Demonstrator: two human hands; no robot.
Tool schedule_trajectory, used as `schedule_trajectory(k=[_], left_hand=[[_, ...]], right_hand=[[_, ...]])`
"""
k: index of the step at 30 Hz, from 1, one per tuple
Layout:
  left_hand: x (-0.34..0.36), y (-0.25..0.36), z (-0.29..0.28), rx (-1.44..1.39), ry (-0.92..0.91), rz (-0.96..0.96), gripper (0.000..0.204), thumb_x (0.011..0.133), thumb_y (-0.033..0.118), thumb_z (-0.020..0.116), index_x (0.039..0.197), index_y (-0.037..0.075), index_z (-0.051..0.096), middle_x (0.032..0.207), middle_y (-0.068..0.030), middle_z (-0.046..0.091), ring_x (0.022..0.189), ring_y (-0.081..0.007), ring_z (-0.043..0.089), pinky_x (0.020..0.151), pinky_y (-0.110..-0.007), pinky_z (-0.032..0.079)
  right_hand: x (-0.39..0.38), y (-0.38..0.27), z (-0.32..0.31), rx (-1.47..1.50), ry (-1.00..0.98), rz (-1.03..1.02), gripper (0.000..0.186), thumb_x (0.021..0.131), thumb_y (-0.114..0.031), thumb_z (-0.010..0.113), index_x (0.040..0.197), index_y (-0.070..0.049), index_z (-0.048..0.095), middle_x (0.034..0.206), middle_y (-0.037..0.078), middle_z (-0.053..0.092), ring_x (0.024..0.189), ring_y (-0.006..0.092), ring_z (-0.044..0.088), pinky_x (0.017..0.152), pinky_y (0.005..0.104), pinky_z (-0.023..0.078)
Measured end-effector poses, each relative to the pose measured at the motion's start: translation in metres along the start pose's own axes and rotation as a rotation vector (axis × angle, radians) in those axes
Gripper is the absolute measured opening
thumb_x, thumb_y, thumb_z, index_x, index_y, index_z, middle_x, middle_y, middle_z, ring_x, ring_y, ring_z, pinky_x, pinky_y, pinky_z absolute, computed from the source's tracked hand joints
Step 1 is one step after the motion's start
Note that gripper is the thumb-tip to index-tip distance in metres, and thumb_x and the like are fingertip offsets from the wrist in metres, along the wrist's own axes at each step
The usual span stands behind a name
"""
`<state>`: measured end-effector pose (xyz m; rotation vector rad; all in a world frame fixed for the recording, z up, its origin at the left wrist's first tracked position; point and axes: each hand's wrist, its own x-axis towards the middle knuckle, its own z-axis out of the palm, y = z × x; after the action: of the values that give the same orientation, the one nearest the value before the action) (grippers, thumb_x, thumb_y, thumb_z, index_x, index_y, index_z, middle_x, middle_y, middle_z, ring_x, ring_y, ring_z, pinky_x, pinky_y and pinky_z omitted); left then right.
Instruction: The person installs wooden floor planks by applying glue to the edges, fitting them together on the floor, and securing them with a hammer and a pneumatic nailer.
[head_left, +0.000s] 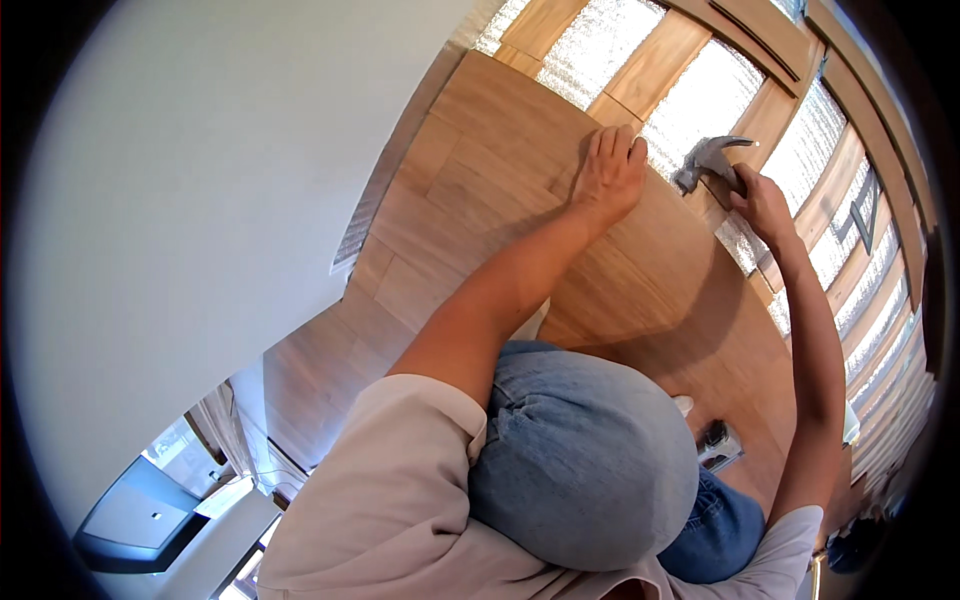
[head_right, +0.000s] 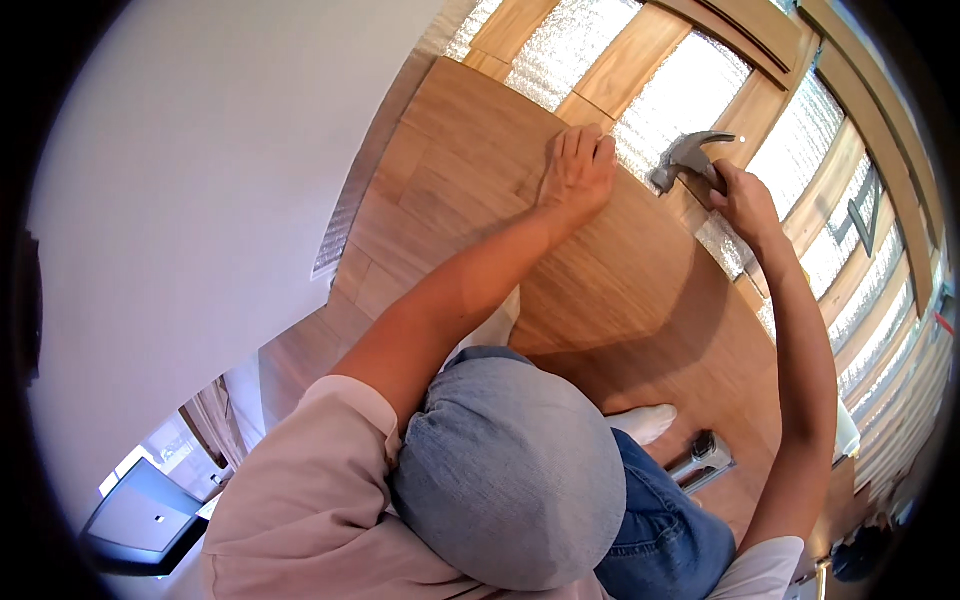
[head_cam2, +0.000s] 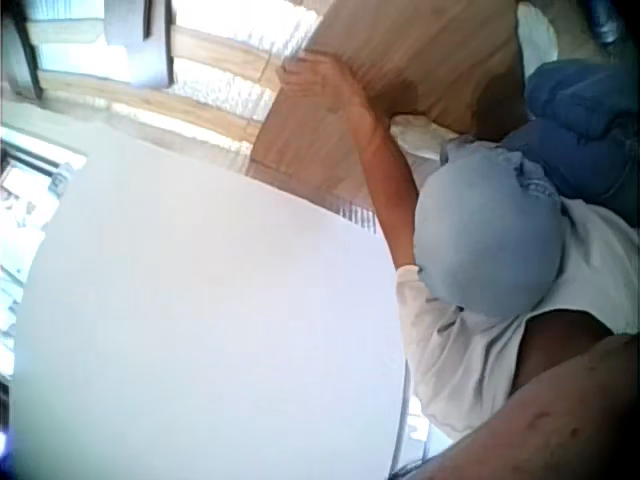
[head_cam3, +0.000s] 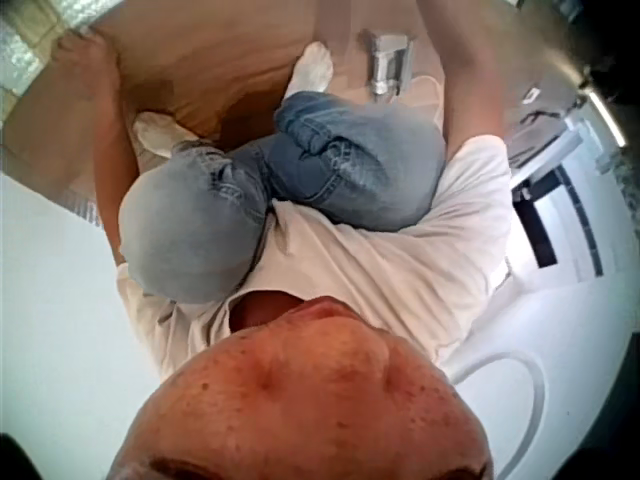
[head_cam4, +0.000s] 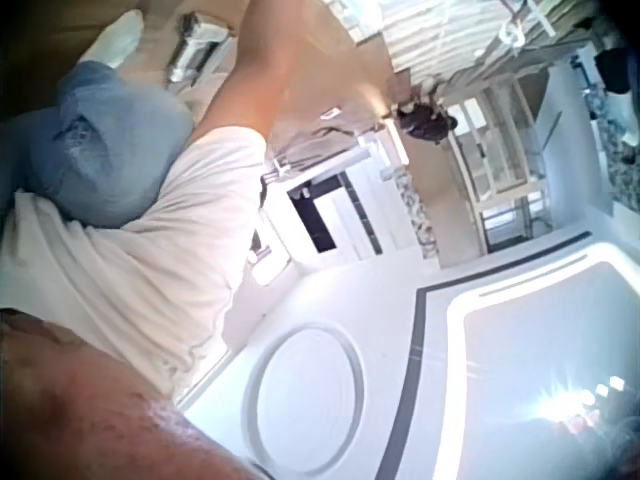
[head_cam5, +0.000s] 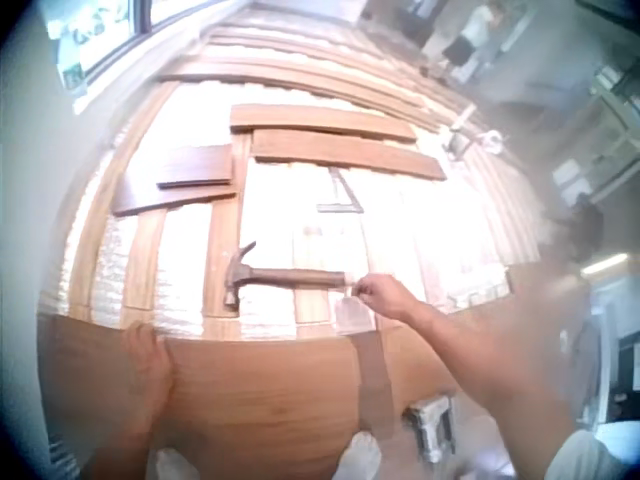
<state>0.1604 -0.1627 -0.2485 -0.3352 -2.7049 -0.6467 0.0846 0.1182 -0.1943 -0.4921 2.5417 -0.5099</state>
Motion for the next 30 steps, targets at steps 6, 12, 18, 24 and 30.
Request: schedule_trajectory(k=[6,12,18,24,30], left_hand=[[0.000,-0.005,-0.001,0.030,-0.003,0.015,0.015,0.089,0.014,0.059,0.100,0.005,0.058,0.110,-0.0150,0.054,0.108,-0.0338,0.052,0.098,-0.049,0.042],[0.006,0.006,0.011,0.045,-0.177,0.001,0.015,0.090,0.012,0.059,0.101,0.001,0.061,0.109,-0.0207,0.059,0.107,-0.0381,0.055,0.095,-0.052,0.043],[0.004,-0.006,-0.004,0.077,-0.173,0.122,0.019,0.093,0.013,0.061,0.106,-0.001,0.061,0.112,-0.0233,0.062,0.109,-0.0413,0.056,0.092,-0.055,0.044],[-0.004,0.000,0.010,0.144,-0.085,0.175,0.027,0.097,0.017,0.059,0.116,-0.002,0.061,0.120,-0.0223,0.060,0.115,-0.0402,0.054,0.100,-0.052,0.042],[0.002,0.008,0.002,0.169,-0.159,0.189,0.026,0.099,0.016,0.056,0.117,-0.002,0.061,0.122,-0.0205,0.060,0.117,-0.0383,0.054,0.102,-0.049,0.041]], right_hand=[[0.000,-0.002,0.009,0.030,0.013,-0.032,0.024,0.085,-0.016,0.065,0.102,-0.003,0.056,0.088,0.024,0.064,0.084,0.0430,0.062,0.075,0.0474,0.049],[-0.022,0.040,-0.002,-0.091,0.121,-0.006,0.022,0.090,-0.019,0.064,0.105,-0.005,0.062,0.097,0.018,0.064,0.094,0.0378,0.061,0.084,0.0450,0.050],[-0.100,0.097,-0.016,-0.062,0.306,0.111,0.023,0.095,-0.019,0.063,0.111,-0.005,0.068,0.106,0.012,0.065,0.102,0.0308,0.061,0.091,0.0410,0.050],[-0.269,0.143,0.020,0.310,0.252,0.700,0.019,0.097,-0.014,0.061,0.110,-0.006,0.072,0.105,0.008,0.073,0.096,0.0210,0.067,0.089,0.0333,0.053],[-0.320,0.159,0.075,0.580,0.433,0.581,0.021,0.086,0.007,0.058,0.099,0.000,0.074,0.102,0.012,0.070,0.095,0.0213,0.067,0.089,0.0327,0.053]])
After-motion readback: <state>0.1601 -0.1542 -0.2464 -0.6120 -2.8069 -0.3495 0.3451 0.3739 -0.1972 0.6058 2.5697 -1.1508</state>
